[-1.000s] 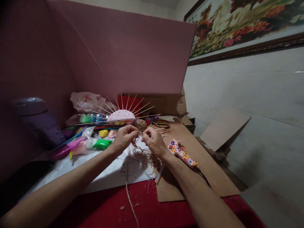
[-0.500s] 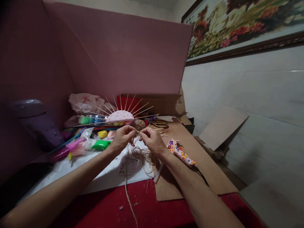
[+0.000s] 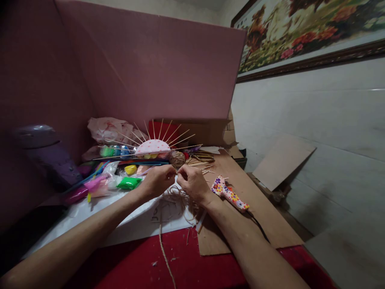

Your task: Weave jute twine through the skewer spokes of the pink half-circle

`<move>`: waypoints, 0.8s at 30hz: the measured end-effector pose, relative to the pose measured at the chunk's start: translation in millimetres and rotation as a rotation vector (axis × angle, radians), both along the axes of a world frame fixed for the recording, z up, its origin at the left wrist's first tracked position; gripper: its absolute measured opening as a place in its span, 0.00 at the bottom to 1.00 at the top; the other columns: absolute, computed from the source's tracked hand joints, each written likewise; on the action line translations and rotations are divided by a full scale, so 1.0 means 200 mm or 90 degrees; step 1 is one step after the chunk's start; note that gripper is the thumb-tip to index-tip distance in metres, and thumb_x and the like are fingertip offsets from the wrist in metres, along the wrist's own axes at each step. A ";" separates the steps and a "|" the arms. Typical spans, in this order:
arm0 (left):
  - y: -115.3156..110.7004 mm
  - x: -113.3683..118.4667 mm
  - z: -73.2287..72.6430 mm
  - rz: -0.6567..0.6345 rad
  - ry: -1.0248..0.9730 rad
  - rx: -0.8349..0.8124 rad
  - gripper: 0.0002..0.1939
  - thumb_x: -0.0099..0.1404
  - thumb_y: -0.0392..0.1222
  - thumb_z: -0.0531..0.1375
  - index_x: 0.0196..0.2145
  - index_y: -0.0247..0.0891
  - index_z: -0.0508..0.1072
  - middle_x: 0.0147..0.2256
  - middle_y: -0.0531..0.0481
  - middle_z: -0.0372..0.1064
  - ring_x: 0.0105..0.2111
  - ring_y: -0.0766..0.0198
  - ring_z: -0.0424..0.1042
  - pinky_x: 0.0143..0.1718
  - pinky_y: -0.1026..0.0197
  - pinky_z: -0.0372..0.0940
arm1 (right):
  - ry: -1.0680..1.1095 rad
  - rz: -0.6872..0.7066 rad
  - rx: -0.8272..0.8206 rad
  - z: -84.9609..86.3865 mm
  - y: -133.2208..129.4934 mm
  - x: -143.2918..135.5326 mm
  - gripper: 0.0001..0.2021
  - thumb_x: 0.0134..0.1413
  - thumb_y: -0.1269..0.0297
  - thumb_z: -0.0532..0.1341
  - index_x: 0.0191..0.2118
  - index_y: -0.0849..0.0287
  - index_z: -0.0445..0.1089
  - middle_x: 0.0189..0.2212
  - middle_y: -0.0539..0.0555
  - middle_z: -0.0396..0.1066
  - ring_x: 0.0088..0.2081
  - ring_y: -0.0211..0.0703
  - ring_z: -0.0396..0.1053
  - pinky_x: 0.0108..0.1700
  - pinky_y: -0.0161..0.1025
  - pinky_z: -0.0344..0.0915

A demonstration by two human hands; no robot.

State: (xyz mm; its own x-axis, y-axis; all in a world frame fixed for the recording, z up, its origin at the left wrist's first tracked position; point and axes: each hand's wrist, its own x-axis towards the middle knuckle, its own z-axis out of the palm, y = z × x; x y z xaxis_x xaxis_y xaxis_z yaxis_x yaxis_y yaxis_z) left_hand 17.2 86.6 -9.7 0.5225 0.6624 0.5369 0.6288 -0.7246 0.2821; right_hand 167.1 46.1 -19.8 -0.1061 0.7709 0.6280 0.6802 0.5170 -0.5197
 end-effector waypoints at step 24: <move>0.01 0.04 -0.03 -0.232 -0.383 -0.382 0.10 0.52 0.38 0.58 0.33 0.33 0.69 0.28 0.52 0.66 0.25 0.68 0.67 0.21 0.67 0.65 | 0.174 0.010 -0.081 -0.01 0.02 0.02 0.04 0.46 0.68 0.56 0.25 0.59 0.66 0.19 0.48 0.66 0.23 0.37 0.62 0.26 0.33 0.58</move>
